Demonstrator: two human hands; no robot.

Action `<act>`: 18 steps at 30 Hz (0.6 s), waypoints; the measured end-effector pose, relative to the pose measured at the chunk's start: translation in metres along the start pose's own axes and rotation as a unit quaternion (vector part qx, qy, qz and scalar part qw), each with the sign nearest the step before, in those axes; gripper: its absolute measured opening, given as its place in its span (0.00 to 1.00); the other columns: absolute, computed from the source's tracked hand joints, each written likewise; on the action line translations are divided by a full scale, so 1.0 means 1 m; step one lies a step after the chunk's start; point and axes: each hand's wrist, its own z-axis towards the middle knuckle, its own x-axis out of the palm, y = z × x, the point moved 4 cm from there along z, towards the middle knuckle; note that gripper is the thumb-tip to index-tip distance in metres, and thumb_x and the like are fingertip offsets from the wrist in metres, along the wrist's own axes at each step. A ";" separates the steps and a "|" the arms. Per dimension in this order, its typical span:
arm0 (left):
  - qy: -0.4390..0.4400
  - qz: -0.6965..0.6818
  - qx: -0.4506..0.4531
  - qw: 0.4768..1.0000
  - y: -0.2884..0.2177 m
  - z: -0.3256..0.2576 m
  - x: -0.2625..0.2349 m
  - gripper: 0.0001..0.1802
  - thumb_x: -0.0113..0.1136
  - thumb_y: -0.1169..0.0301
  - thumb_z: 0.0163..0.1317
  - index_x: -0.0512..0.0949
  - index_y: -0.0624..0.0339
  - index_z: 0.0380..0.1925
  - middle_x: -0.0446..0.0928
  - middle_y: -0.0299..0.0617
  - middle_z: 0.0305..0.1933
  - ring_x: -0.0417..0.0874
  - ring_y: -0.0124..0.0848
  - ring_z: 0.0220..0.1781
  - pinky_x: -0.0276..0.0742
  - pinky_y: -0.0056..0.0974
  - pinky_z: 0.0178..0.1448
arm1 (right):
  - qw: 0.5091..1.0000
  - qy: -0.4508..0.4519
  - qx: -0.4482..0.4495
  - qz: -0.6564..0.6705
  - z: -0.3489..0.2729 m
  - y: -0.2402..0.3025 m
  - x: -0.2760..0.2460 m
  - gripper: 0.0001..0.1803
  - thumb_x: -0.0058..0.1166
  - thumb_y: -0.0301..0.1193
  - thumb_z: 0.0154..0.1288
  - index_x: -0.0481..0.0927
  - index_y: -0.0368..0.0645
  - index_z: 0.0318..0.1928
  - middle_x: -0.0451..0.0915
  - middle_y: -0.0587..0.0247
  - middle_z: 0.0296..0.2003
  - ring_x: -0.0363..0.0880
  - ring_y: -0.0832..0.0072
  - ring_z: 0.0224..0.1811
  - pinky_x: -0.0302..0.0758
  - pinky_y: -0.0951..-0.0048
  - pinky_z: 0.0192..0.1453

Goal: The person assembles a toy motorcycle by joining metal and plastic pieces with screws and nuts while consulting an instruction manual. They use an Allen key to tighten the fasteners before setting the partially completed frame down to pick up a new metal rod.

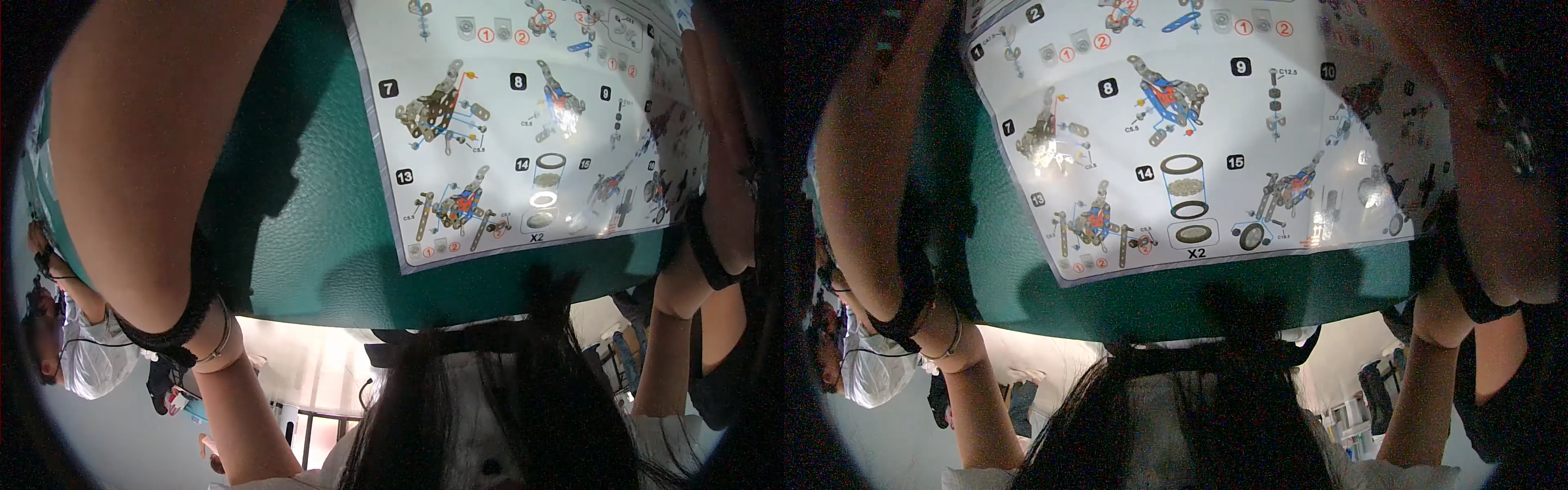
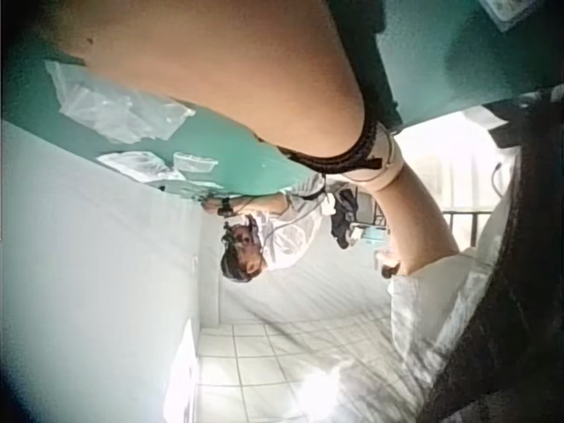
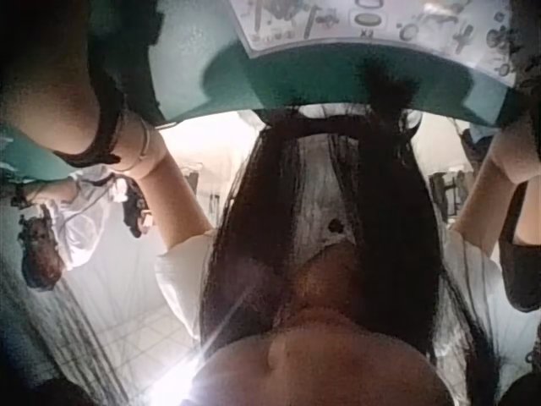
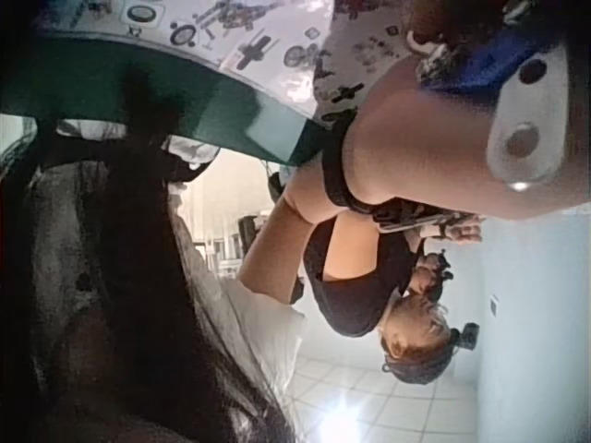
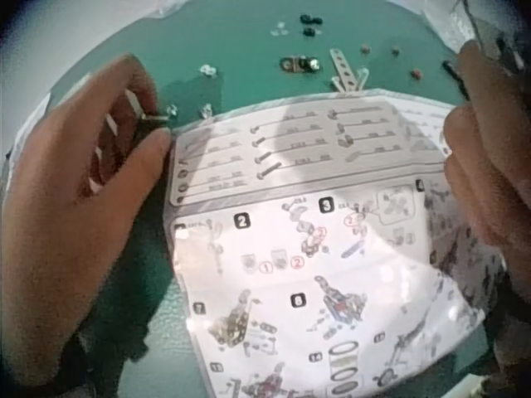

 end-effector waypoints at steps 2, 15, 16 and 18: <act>0.011 0.021 -0.002 1.000 0.004 -0.005 0.000 0.10 0.58 0.77 0.59 0.70 0.64 0.40 0.73 0.52 0.32 0.76 0.40 0.31 0.70 0.40 0.35 | 1.000 0.010 -0.010 0.014 0.005 -0.009 0.011 0.23 0.38 0.47 0.71 0.72 0.39 0.30 0.73 0.67 0.21 0.73 0.80 0.21 0.68 0.85 0.30; 0.012 0.016 0.000 1.000 0.008 -0.003 -0.001 0.10 0.58 0.77 0.59 0.71 0.63 0.41 0.74 0.51 0.33 0.77 0.39 0.31 0.71 0.39 0.36 | 0.999 0.038 -0.010 -0.009 0.011 -0.007 0.012 0.21 0.39 0.45 0.70 0.72 0.40 0.29 0.73 0.66 0.22 0.72 0.80 0.21 0.67 0.84 0.29; 0.011 0.013 0.001 1.000 0.007 -0.002 -0.001 0.10 0.58 0.76 0.59 0.71 0.63 0.41 0.74 0.51 0.33 0.77 0.39 0.31 0.71 0.39 0.36 | 0.999 0.038 -0.010 -0.010 0.009 -0.005 0.010 0.21 0.39 0.45 0.70 0.72 0.40 0.29 0.73 0.66 0.22 0.72 0.80 0.21 0.67 0.84 0.29; 0.011 0.011 0.001 1.000 0.007 -0.002 0.000 0.10 0.58 0.76 0.59 0.71 0.63 0.41 0.74 0.51 0.33 0.77 0.39 0.31 0.71 0.39 0.36 | 0.999 0.036 -0.011 -0.009 0.013 -0.007 0.011 0.21 0.40 0.45 0.70 0.72 0.40 0.29 0.73 0.66 0.22 0.72 0.80 0.21 0.67 0.83 0.28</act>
